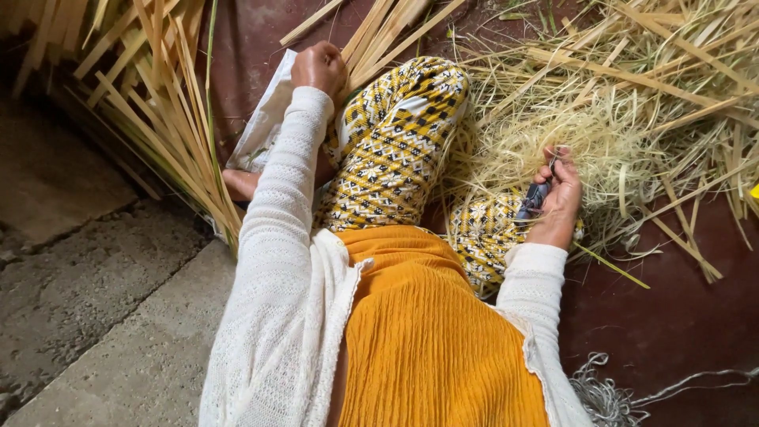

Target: A person sits on the floor and uses a small knife to shave thin strips of bamboo for crafting.

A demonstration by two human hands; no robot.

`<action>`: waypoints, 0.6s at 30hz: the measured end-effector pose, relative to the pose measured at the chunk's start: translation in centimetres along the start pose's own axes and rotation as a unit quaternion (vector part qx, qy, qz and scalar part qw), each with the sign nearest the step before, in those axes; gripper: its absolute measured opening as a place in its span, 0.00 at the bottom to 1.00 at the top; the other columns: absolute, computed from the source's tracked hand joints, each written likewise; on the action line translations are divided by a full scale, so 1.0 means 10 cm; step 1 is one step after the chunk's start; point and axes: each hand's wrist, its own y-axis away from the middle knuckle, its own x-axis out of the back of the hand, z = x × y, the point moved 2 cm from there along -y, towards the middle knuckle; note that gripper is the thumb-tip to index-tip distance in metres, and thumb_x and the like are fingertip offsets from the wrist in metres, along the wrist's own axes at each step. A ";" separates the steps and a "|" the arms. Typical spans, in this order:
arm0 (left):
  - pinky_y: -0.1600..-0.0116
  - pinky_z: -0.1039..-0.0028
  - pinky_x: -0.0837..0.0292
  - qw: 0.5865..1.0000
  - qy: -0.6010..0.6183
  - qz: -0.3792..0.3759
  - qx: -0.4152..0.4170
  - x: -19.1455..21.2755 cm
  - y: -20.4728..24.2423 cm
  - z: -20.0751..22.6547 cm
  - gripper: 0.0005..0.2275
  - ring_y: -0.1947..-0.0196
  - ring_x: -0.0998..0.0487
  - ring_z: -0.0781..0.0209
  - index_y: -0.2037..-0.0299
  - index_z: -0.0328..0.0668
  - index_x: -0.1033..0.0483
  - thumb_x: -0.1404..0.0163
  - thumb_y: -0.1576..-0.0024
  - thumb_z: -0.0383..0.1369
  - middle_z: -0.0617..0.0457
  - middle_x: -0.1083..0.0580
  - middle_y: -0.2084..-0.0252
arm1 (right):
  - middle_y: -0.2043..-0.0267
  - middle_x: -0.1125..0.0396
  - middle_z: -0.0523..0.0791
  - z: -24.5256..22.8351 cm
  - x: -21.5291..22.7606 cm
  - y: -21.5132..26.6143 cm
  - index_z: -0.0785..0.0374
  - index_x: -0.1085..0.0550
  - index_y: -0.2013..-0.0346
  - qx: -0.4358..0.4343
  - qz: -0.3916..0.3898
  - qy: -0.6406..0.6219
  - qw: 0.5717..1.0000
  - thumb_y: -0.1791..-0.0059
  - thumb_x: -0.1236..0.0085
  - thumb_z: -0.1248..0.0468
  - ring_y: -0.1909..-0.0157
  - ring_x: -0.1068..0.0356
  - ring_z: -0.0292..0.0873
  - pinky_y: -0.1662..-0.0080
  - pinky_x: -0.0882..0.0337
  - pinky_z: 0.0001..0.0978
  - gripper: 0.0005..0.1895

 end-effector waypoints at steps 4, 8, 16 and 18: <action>0.67 0.75 0.20 0.995 -0.082 0.003 -0.051 0.04 0.12 0.07 0.07 0.76 0.24 0.67 0.71 0.53 0.24 0.39 0.53 0.28 0.59 0.23 0.71 | 0.56 0.26 0.49 0.02 0.03 -0.05 0.64 0.29 0.48 -0.003 -0.001 -0.013 1.000 0.49 0.52 0.72 0.74 0.32 0.33 0.73 0.30 0.20 0.14; 0.57 0.67 0.22 0.989 -0.143 -0.022 -0.032 -0.07 0.19 0.05 0.04 0.72 0.24 0.67 0.72 0.58 0.21 0.40 0.50 0.32 0.62 0.24 0.70 | 0.57 0.26 0.49 0.01 0.00 -0.04 0.65 0.30 0.48 -0.008 0.001 -0.011 1.000 0.49 0.52 0.72 0.74 0.32 0.33 0.73 0.30 0.21 0.14; 0.74 0.71 0.25 0.964 -0.228 0.041 -0.130 -0.25 0.13 -0.02 0.04 0.80 0.29 0.66 0.69 0.52 0.24 0.41 0.48 0.33 0.57 0.27 0.75 | 0.56 0.26 0.50 0.03 0.02 -0.08 0.66 0.30 0.46 -0.005 0.000 -0.011 1.000 0.49 0.53 0.72 0.74 0.33 0.33 0.73 0.30 0.21 0.16; 0.74 0.69 0.23 0.961 -0.240 0.027 -0.132 -0.22 0.14 -0.01 0.04 0.80 0.28 0.65 0.69 0.50 0.24 0.42 0.46 0.36 0.56 0.27 0.75 | 0.56 0.27 0.50 0.03 0.01 -0.07 0.65 0.30 0.45 -0.004 -0.003 -0.013 1.000 0.49 0.53 0.73 0.74 0.33 0.33 0.73 0.30 0.20 0.17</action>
